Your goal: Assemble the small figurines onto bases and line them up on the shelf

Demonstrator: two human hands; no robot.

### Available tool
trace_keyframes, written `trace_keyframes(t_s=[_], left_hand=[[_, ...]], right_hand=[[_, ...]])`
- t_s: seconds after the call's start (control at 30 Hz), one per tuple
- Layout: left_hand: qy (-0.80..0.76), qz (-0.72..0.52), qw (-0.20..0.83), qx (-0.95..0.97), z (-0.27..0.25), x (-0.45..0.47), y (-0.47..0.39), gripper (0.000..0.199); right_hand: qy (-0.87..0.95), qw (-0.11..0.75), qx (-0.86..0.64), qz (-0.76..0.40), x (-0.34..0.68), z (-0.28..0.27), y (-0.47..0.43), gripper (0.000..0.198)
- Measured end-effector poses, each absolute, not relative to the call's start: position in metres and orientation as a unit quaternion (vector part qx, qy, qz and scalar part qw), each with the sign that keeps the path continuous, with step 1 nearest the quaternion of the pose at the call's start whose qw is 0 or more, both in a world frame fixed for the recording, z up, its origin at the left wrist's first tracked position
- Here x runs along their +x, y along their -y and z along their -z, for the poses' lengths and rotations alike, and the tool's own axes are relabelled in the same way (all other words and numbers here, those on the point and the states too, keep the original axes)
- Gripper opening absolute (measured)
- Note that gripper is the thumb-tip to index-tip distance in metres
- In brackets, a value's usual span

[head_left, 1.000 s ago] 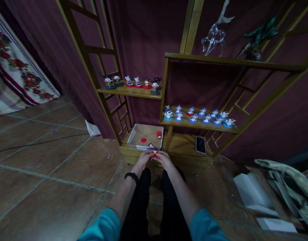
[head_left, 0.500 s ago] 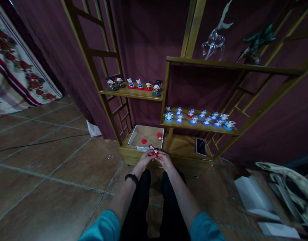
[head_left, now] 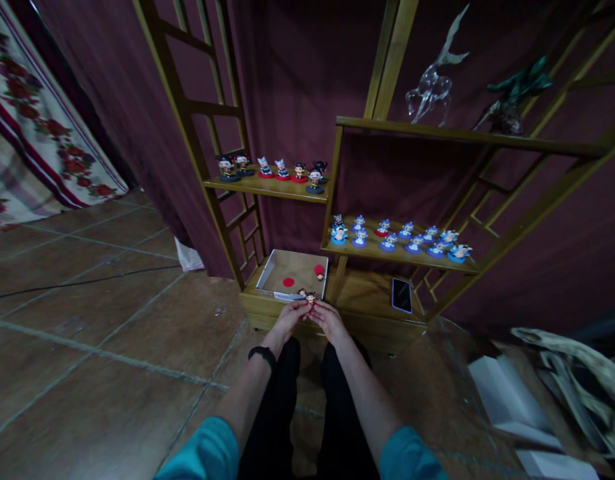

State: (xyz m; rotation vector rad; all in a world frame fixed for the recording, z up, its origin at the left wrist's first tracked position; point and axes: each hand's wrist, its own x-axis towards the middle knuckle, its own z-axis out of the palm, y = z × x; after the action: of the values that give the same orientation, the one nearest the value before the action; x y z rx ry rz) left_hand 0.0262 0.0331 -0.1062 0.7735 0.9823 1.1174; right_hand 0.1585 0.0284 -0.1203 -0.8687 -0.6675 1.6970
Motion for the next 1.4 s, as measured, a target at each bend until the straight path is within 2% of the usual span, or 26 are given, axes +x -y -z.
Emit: trace_keyframes(t_s=[0.53, 0.8, 1.07, 1.4], left_hand=[[-0.411, -0.488, 0.697, 0.327, 0.104, 0.025, -0.029, 0.039], [-0.39, -0.489, 0.709, 0.325, 0.11, 0.024, -0.031, 0.033], [-0.401, -0.488, 0.702, 0.33, 0.114, 0.022, -0.035, 0.039], [-0.422, -0.503, 0.664, 0.357, 0.112, 0.025, -0.034, 0.035]], right_hand=[[0.302, 0.533, -0.389, -0.689, 0.159, 0.113, -0.023, 0.041], [0.304, 0.539, -0.387, -0.683, 0.158, 0.11, -0.022, 0.045], [0.287, 0.532, -0.385, -0.697, 0.159, 0.114, -0.024, 0.039], [0.273, 0.531, -0.386, -0.704, 0.158, 0.124, -0.029, 0.036]])
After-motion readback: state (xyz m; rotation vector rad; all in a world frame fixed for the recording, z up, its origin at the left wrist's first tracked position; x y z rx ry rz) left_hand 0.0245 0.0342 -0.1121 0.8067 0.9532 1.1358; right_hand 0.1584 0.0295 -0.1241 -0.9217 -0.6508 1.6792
